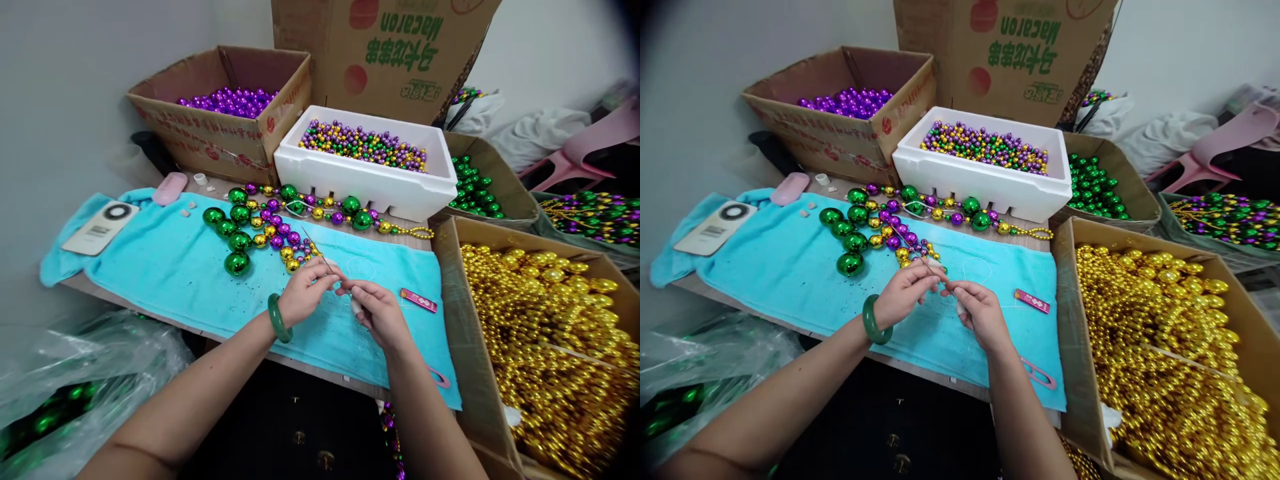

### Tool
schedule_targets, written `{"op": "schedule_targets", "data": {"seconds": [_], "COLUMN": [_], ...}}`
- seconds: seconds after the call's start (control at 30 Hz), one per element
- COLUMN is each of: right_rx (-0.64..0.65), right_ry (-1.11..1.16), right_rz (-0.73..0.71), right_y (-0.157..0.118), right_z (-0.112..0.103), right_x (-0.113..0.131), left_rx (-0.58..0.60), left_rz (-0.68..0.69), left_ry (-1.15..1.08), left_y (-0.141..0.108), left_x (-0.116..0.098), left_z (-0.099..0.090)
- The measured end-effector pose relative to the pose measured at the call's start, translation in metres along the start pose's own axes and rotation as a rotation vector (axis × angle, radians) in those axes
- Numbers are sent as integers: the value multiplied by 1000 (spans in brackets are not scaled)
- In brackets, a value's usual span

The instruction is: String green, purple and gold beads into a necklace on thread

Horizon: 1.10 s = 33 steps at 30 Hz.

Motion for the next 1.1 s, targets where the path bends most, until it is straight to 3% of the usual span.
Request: {"op": "schedule_targets", "data": {"seconds": [0.2, 0.3, 0.4, 0.53, 0.63, 0.77, 0.87, 1.1], "right_rx": [-50, -173, -230, -263, -314, -400, -436, -457], "right_ry": [-7, -73, -111, -102, -78, -198, -323, -435], "right_rz": [34, -30, -32, 0, -5, -73, -151, -259], "right_y": [5, 4, -1, -7, -11, -20, -26, -30], "right_z": [-4, -11, -21, -32, -37, -41, -43, -36], "right_x": [-4, -3, -1, -7, -18, -29, -31, -23], "left_rx": [20, 52, 187, 238, 89, -214, -334, -458], "left_rz": [-31, -19, -36, -58, -126, -389, -445, -414], "left_ry": [69, 409, 774, 896, 614, -302, -783, -919], "left_y": [5, 3, -4, -12, -11, -4, 2, 3], "left_x": [10, 24, 41, 56, 60, 59, 51, 42], "left_z": [-5, -5, 0, 9, 8, -9, -26, -41]}}
Point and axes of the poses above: each hand's wrist, its own y-axis towards the middle knuckle, its own z-axis out of the palm, x = y × z, the point moved 2 cm from there along y, towards the middle knuckle, and after that the axes turned 9 degrees about z, right-handed, at the moved point
